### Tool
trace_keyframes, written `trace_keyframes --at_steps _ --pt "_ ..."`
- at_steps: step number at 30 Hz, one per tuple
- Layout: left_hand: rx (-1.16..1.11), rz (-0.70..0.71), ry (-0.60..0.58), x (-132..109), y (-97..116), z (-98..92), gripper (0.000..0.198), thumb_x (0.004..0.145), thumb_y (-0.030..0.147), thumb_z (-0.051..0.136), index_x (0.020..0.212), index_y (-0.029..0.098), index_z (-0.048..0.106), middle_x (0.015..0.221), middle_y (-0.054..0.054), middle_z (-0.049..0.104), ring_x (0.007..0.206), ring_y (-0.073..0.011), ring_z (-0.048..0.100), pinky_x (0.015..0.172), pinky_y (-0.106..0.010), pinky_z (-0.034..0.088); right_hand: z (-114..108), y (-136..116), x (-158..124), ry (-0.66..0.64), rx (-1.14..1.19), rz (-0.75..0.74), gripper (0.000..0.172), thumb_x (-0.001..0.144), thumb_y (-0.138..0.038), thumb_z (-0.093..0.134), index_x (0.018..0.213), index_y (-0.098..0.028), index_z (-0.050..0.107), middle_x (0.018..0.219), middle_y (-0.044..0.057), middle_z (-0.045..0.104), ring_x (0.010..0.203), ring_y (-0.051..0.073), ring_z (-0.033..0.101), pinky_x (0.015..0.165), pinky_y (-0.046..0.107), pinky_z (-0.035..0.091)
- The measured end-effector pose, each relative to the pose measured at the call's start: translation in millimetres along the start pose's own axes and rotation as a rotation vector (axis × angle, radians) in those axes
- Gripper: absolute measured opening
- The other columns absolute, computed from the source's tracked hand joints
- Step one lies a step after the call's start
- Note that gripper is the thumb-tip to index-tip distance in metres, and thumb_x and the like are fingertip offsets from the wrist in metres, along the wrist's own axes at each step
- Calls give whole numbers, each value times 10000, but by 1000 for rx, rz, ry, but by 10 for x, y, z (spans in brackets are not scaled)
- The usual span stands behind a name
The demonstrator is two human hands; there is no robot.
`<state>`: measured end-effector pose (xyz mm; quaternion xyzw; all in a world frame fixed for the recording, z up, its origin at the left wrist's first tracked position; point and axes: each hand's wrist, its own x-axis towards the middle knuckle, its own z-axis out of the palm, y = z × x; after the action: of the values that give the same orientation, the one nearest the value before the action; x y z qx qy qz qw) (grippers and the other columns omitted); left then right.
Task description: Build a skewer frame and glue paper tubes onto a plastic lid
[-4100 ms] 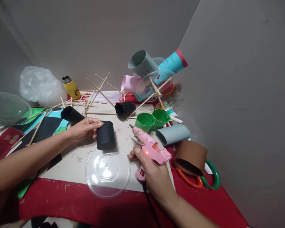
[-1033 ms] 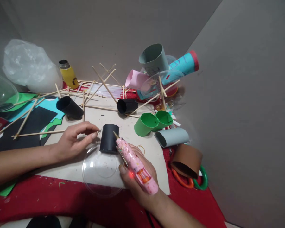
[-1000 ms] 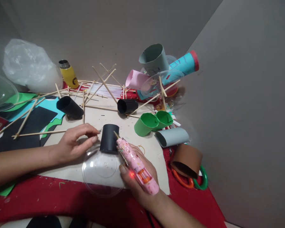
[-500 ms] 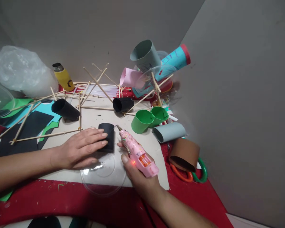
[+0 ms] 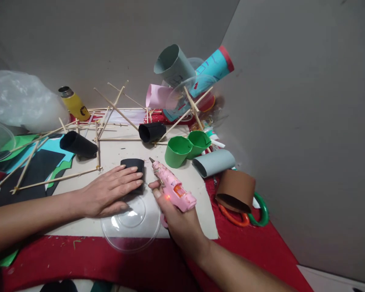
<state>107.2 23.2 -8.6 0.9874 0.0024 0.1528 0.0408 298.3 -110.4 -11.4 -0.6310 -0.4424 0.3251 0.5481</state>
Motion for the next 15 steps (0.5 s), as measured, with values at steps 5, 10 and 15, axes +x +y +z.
trace_keyframes --at_steps 5,10,15 --pt "-20 1 8 40 -7 26 584 935 411 464 1432 131 338 1402 -168 507 1385 -266 355 1152 -449 246 11 22 -3 3 -3 14 388 888 -465 543 1151 -209 671 816 64 739 818 273 712 720 407 605" --pt "-27 8 -7 77 -7 32 562 941 399 456 1427 135 355 1401 -165 508 1396 -263 337 1159 -450 226 4 11 7 -3 -17 -16 330 885 -457 546 1062 -229 706 904 74 742 942 283 691 815 426 580" --pt "-28 -1 -22 103 -5 37 574 938 420 455 1430 137 369 1396 -165 514 1399 -267 330 1168 -462 188 7 13 -1 1 -29 -52 355 892 -441 537 1128 -223 687 916 69 745 914 285 701 772 406 597"
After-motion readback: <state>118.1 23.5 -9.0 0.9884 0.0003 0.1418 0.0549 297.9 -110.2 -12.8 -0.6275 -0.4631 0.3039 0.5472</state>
